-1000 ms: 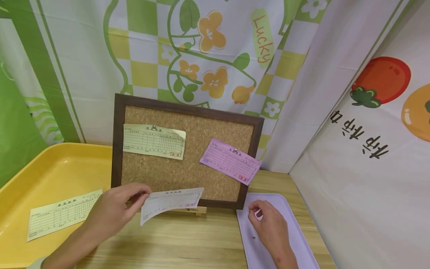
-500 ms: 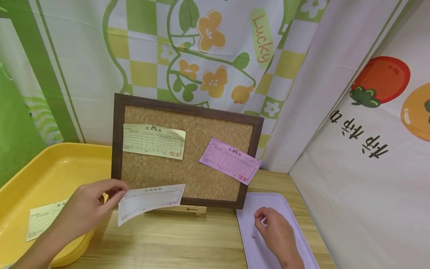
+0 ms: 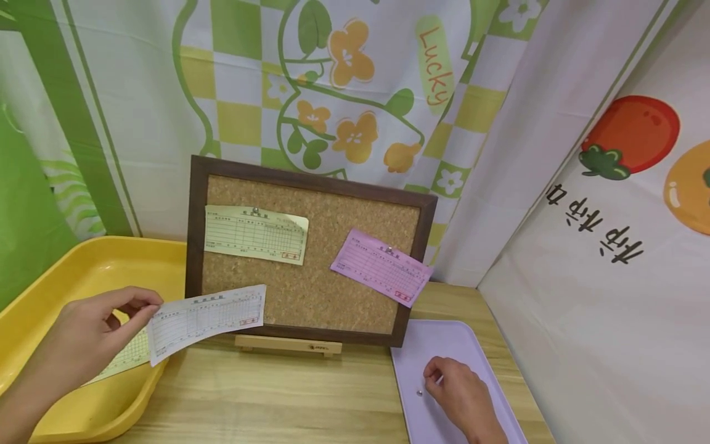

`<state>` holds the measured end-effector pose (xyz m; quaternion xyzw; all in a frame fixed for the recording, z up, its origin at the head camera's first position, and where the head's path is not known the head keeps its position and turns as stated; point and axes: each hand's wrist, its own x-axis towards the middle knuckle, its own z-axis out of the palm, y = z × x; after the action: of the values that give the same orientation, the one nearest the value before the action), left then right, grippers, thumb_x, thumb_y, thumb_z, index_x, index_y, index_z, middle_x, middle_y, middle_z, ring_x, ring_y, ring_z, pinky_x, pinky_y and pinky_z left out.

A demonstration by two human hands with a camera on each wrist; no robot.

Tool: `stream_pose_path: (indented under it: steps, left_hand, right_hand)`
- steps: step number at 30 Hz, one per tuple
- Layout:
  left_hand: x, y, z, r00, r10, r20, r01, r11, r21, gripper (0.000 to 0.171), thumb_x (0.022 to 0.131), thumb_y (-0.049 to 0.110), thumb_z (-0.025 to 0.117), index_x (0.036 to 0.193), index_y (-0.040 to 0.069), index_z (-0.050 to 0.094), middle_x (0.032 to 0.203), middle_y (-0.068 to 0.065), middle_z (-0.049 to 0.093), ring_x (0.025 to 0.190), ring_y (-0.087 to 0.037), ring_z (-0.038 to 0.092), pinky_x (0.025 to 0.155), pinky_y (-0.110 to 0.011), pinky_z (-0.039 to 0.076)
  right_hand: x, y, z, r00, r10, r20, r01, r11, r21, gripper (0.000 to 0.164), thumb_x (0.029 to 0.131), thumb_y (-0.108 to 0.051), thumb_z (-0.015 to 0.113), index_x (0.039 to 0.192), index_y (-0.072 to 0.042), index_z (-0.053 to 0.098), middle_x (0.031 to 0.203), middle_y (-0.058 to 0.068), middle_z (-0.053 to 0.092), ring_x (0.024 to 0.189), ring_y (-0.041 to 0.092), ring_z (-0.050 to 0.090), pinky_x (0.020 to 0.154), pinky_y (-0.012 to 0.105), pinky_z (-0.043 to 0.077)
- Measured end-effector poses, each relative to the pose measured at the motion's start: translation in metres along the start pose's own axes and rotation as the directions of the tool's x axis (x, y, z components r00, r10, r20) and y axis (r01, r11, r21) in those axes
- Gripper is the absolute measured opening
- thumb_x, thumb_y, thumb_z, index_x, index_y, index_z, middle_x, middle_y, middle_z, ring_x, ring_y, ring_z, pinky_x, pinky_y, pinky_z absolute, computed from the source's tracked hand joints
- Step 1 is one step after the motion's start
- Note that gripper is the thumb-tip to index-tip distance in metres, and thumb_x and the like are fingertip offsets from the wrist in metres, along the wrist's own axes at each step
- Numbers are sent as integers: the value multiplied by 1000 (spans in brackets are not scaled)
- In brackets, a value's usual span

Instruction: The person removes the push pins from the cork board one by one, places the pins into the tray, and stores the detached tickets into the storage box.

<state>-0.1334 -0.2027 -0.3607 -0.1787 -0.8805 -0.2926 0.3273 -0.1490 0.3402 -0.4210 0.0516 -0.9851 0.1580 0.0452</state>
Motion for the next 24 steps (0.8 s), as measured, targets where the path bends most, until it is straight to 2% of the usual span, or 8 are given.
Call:
stream_pose_path:
  steps: [5,9,15,20,24]
  left_hand:
    - [0,-13,-11,999,-33,-14,33,999,28,25,82,-4,80,91,18,74,76,12,65,60,1,49,52,-15,37]
    - [-1,-23,-15,998,-69,9,68,997,33,22,83,-5,78,91,16,74,76,11,65,60,1,49,52,-15,37]
    - [-2,-36,-17,996,-85,39,83,994,70,18,84,-3,78,92,13,74,76,10,65,59,1,48,51,-17,37]
    - [-6,-47,-22,987,-143,74,133,983,127,13,87,1,78,93,12,74,78,9,66,61,1,49,52,-23,39]
    - [-9,-55,-27,976,-193,99,179,975,135,9,89,3,76,95,9,74,79,6,67,64,2,50,51,-26,39]
  right_hand:
    - [-1,2,2,1000,1,23,-1,1000,-6,20,82,-5,74,80,-24,67,76,-15,62,68,3,56,61,32,48]
    - [-1,3,3,999,13,42,-13,1000,-12,20,81,-5,74,79,-23,67,75,-14,61,67,5,55,61,33,47]
    - [0,4,5,996,41,75,-40,999,-11,19,80,-4,73,79,-22,66,75,-12,61,67,7,54,60,34,46]
    - [0,6,7,996,40,75,-39,999,-15,19,80,-4,74,79,-22,66,74,-12,61,68,8,55,60,35,47]
    - [-1,6,7,996,36,81,-36,999,-11,20,80,-5,75,78,-22,66,74,-12,61,67,8,55,60,35,46]
